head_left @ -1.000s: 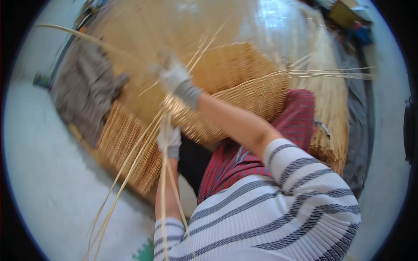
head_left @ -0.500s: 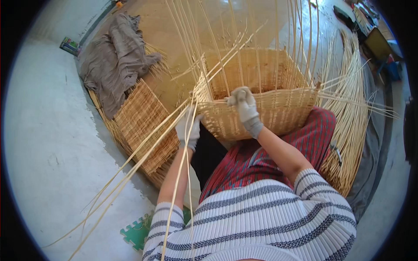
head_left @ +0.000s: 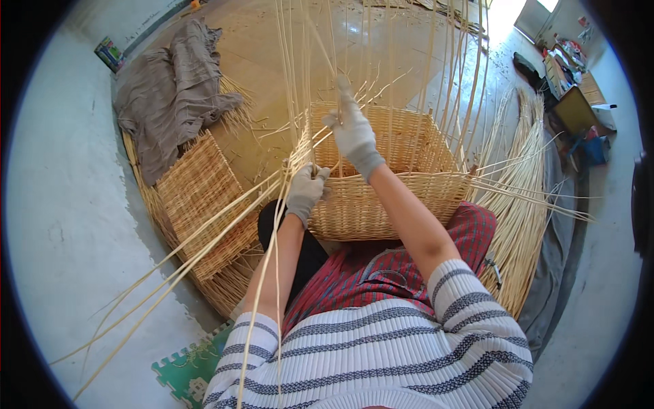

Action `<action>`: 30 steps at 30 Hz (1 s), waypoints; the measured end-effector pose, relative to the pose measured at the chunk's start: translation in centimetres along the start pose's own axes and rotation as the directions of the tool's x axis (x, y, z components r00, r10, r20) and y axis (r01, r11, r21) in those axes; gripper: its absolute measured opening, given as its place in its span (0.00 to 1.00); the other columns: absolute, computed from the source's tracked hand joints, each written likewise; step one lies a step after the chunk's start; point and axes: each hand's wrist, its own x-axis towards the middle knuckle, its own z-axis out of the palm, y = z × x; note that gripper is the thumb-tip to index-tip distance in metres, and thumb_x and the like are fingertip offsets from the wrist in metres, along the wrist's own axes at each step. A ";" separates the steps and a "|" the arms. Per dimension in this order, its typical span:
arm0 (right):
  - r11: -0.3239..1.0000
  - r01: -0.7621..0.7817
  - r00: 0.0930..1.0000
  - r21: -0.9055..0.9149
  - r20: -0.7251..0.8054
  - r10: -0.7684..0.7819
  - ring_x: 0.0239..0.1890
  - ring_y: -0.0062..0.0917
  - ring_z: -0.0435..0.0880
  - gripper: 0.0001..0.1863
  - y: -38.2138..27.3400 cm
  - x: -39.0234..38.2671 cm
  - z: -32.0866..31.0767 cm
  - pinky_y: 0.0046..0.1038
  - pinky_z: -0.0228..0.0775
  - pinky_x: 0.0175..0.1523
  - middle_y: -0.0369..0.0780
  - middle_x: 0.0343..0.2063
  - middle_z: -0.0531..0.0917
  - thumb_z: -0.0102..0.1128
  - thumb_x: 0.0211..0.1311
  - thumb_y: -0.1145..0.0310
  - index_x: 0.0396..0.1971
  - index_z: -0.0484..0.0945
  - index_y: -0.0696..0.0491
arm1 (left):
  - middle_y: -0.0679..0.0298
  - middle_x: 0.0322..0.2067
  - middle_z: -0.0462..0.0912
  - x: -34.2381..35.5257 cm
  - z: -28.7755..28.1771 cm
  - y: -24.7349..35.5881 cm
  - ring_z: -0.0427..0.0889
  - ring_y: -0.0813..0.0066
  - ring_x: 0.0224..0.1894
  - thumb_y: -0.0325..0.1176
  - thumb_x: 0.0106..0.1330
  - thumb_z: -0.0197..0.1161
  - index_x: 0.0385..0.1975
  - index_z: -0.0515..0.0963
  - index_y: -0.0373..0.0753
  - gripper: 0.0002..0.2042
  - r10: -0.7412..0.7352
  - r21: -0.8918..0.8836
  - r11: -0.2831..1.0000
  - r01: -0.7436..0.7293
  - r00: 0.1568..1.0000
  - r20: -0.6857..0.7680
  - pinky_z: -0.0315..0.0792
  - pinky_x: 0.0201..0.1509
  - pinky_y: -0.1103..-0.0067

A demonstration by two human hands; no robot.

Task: Traditional hand-weaving of a large wicker basket using bamboo or wood strips.

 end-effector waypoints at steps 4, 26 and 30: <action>0.469 0.007 0.948 0.883 -0.155 0.279 0.29 0.20 0.78 0.26 6.4 -11.4 0.6 0.25 0.78 0.42 0.38 0.35 0.84 0.43 0.75 0.76 0.70 0.56 0.54 | 0.68 0.26 0.79 0.4 0.2 -1.1 0.81 0.76 0.27 0.30 0.68 0.66 0.37 0.76 0.37 0.06 0.213 0.183 0.962 -0.202 0.976 -0.042 0.77 0.34 0.76; 0.453 -0.236 0.771 0.860 -0.118 0.625 0.43 0.27 0.84 0.17 18.8 -19.4 -3.5 0.31 0.76 0.52 0.42 0.42 0.85 0.53 0.69 0.77 0.57 0.73 0.57 | 0.53 0.60 0.72 -4.0 12.2 1.5 0.83 0.53 0.43 0.35 0.61 0.69 0.68 0.64 0.50 0.33 0.576 0.531 0.734 -0.423 0.802 -0.158 0.78 0.43 0.62; 0.994 -0.077 0.961 0.084 -0.259 0.096 0.53 0.28 0.80 0.27 13.8 -9.7 -8.3 0.30 0.69 0.63 0.38 0.46 0.81 0.57 0.67 0.75 0.66 0.67 0.55 | 0.55 0.50 0.74 -5.7 16.0 1.9 0.84 0.53 0.41 0.28 0.60 0.64 0.72 0.59 0.65 0.39 0.455 0.706 0.345 -0.619 0.768 0.451 0.80 0.40 0.64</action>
